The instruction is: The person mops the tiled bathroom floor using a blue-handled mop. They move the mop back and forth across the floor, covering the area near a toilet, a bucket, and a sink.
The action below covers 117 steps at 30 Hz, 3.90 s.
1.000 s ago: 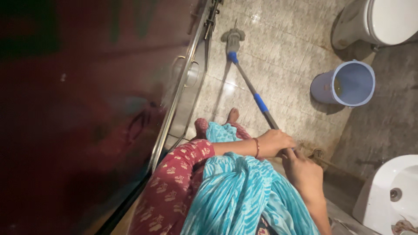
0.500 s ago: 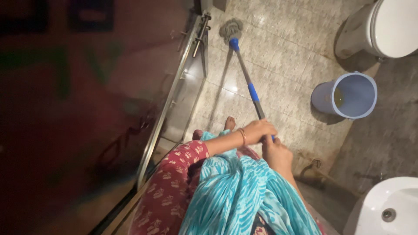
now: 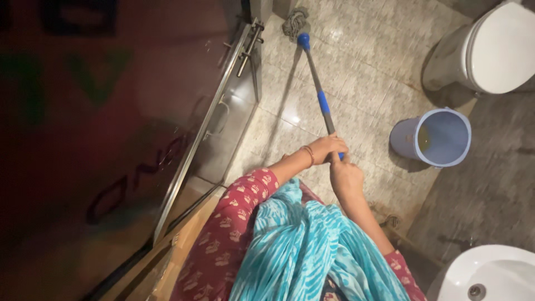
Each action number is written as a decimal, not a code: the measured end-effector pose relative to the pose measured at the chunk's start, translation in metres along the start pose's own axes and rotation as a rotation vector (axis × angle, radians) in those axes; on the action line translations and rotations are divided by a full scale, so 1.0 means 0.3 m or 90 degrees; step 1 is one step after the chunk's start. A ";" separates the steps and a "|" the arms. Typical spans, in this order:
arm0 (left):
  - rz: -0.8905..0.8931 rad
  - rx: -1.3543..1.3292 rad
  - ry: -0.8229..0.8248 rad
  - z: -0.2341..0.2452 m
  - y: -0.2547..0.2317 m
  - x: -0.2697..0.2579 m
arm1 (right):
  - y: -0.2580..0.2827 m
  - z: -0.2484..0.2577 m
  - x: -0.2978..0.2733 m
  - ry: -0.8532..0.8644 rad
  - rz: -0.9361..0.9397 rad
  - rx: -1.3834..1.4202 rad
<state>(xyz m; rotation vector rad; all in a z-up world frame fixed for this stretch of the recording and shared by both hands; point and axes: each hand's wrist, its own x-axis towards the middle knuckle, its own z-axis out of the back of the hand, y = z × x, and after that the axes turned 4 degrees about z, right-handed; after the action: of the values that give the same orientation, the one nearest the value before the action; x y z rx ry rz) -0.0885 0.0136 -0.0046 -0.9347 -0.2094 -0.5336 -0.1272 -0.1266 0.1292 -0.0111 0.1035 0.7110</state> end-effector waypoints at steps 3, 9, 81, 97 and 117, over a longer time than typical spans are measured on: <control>-0.014 0.013 0.027 -0.062 -0.077 -0.046 | 0.047 0.033 -0.121 0.027 -0.053 0.021; -0.016 -0.097 0.072 -0.094 -0.289 -0.233 | 0.196 0.137 -0.403 0.071 -0.123 0.058; 0.613 0.078 0.130 -0.233 -0.253 -0.732 | 0.334 -0.432 -0.286 -0.097 0.018 0.444; 0.189 -0.059 -0.164 0.319 -0.472 -0.073 | -0.122 -0.300 0.397 -0.249 0.019 0.521; -0.117 -0.097 -0.064 0.227 -0.791 -0.439 | 0.333 -0.082 -0.267 -0.132 -0.112 0.559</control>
<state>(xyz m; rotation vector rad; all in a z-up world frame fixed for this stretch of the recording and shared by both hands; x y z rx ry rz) -0.3206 0.0008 0.1513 -1.0983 -0.3522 -0.6794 -0.2549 -0.1041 0.1151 0.8817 0.2066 0.4411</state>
